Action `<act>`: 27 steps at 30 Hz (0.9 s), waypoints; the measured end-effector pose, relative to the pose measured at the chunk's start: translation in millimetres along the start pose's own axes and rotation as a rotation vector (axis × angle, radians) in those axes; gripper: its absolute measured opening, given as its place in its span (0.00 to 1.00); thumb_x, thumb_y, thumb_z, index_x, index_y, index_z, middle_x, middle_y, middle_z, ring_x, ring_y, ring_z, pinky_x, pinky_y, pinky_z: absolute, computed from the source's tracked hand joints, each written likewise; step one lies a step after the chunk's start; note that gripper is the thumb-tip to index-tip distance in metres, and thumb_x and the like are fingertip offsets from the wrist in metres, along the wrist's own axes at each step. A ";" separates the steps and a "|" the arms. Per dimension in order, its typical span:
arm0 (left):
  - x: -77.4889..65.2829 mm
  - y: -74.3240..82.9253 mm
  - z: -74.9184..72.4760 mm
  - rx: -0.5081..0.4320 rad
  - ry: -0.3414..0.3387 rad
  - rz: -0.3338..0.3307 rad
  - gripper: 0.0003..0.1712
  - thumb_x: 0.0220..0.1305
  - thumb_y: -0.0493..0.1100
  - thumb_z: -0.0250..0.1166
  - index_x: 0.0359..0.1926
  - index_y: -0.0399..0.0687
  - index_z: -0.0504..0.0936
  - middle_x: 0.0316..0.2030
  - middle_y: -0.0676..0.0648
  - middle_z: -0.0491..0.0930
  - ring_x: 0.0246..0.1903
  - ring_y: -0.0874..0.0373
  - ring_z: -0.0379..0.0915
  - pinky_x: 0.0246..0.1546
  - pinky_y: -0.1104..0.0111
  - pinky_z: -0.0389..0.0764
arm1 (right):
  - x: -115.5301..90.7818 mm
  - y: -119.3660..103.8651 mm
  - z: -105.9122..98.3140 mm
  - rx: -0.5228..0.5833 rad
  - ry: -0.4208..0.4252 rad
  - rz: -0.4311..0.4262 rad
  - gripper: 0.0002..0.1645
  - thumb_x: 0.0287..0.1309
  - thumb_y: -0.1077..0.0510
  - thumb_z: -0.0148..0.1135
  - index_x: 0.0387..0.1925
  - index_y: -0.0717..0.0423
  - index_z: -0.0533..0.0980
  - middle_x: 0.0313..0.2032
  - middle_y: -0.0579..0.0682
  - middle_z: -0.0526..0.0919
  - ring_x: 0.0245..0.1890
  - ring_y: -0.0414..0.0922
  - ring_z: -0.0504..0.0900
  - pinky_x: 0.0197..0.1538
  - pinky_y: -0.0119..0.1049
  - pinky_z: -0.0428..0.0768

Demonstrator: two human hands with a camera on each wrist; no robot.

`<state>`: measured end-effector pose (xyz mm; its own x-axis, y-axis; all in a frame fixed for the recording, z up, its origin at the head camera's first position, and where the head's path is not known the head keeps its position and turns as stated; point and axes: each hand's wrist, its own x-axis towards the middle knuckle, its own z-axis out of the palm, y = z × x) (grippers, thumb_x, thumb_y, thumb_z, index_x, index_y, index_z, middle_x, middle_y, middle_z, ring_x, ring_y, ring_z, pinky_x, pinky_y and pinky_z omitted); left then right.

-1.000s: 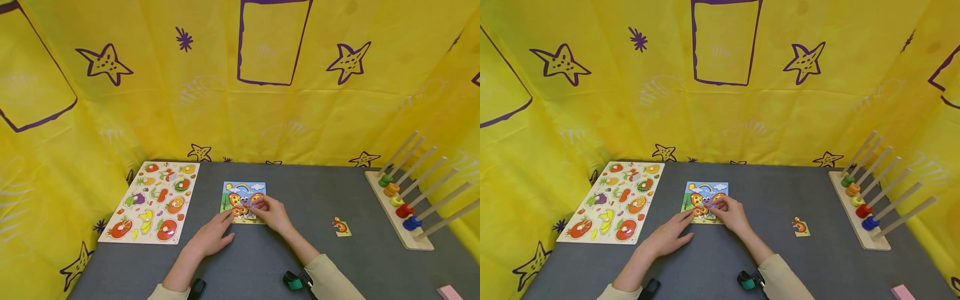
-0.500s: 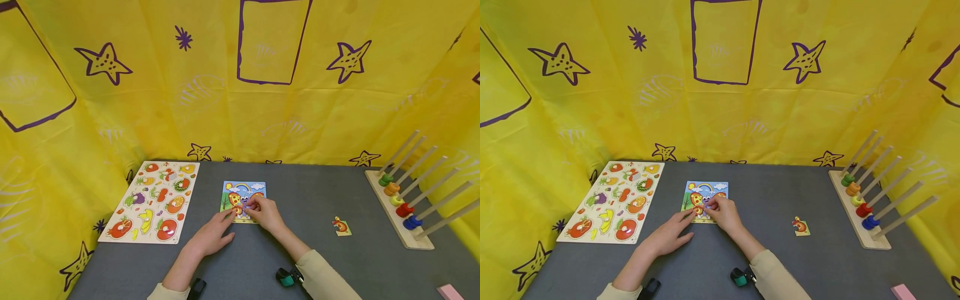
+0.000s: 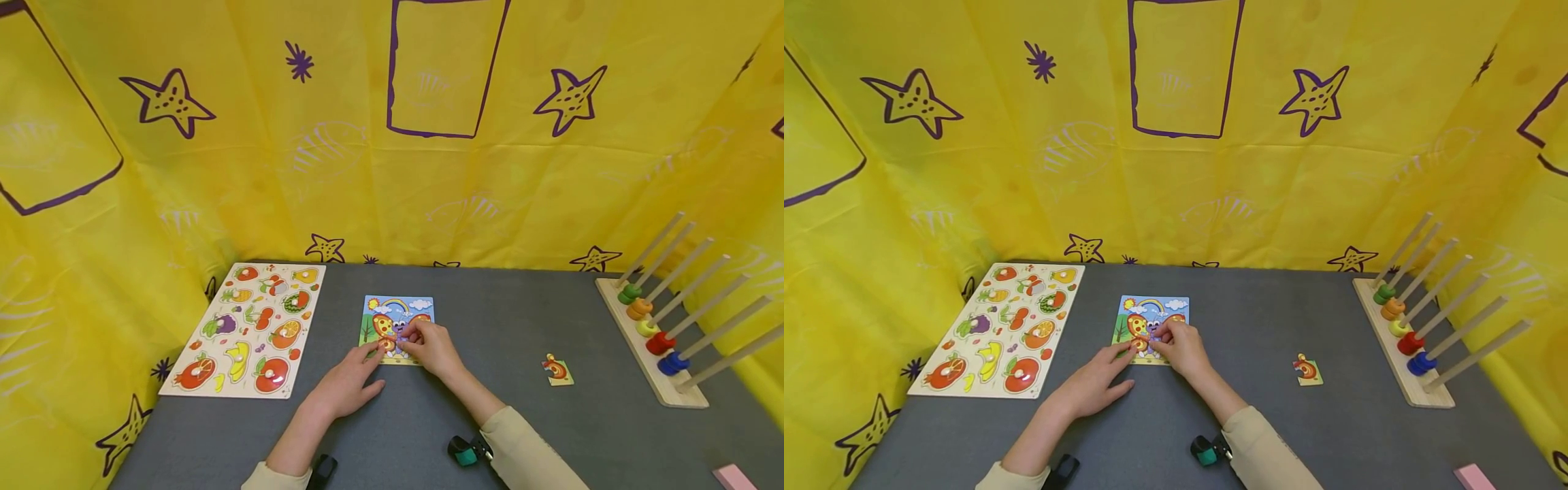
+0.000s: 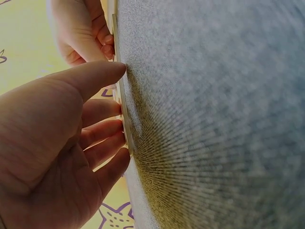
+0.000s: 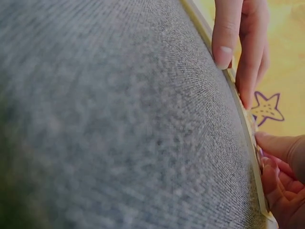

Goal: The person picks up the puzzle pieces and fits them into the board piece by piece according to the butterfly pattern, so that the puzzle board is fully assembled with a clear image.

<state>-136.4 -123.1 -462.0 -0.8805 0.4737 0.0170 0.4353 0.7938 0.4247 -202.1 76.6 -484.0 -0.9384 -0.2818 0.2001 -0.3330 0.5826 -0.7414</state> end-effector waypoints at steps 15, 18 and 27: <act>1.2 1.0 -1.3 0.011 -0.012 -0.014 0.33 0.66 0.46 0.64 0.67 0.37 0.69 0.66 0.39 0.65 0.63 0.44 0.63 0.56 0.50 0.72 | 2.2 -1.4 2.1 -0.041 0.012 0.009 0.10 0.51 0.57 0.74 0.29 0.55 0.79 0.22 0.42 0.75 0.21 0.35 0.71 0.26 0.29 0.71; 0.9 1.4 -1.4 0.008 -0.013 -0.016 0.32 0.66 0.46 0.64 0.67 0.37 0.70 0.66 0.39 0.65 0.63 0.44 0.63 0.57 0.50 0.72 | 2.3 -1.3 2.5 -0.042 0.006 0.016 0.10 0.52 0.57 0.74 0.30 0.56 0.79 0.22 0.42 0.75 0.21 0.35 0.71 0.26 0.29 0.70; 0.2 3.0 -2.1 -0.002 -0.014 -0.024 0.32 0.65 0.46 0.65 0.67 0.38 0.70 0.66 0.39 0.65 0.62 0.44 0.64 0.55 0.49 0.73 | 1.6 -0.4 3.6 -0.070 0.016 -0.026 0.09 0.52 0.57 0.74 0.29 0.54 0.79 0.22 0.41 0.74 0.22 0.36 0.70 0.27 0.29 0.70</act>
<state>-135.7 -121.5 -458.8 -0.8881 0.4596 -0.0057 0.4135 0.8043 0.4267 -203.1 73.1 -485.7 -0.9305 -0.2855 0.2293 -0.3623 0.6271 -0.6896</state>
